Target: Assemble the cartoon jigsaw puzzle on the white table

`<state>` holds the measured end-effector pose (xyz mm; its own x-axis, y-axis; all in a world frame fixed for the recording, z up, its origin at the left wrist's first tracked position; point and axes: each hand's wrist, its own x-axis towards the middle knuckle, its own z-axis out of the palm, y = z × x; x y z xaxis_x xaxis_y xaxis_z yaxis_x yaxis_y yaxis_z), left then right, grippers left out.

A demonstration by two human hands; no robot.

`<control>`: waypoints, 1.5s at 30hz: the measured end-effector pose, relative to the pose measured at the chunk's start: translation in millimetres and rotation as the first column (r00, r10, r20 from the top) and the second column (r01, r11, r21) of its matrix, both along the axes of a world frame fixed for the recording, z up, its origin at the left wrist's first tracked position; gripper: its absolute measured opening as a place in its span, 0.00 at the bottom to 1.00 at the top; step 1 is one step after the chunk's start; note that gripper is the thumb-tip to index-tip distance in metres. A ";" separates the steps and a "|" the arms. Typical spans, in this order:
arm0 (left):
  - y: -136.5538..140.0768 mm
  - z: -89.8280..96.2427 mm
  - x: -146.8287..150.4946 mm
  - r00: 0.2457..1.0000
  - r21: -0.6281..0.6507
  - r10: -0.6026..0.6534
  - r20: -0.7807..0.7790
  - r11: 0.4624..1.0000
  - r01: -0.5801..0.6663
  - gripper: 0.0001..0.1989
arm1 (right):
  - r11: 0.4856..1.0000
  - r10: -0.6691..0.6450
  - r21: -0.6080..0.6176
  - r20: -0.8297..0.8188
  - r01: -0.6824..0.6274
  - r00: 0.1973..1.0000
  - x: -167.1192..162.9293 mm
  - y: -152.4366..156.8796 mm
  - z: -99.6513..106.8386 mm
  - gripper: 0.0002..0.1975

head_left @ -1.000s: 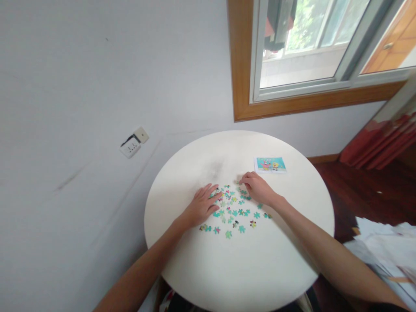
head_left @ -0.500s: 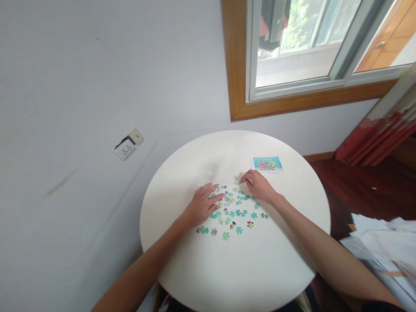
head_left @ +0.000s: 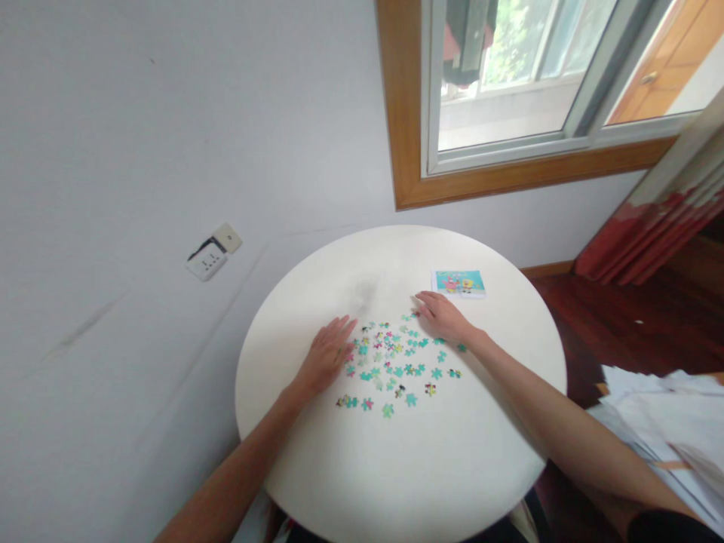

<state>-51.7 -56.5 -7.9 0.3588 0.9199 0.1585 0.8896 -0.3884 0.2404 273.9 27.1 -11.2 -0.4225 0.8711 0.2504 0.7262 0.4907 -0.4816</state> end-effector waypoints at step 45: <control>7.2 -8.0 -21.6 0.942 0.033 0.193 0.274 0.977 -0.210 0.19 | 0.996 -0.081 0.031 0.040 0.080 0.996 42.2 -83.4 -14.1 0.28</control>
<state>-73.3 -49.2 -15.8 0.1039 0.9540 0.2813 0.8568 -0.2295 0.4617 316.0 -56.3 -25.3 -0.3617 0.8952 0.2602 0.7829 0.4432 -0.4367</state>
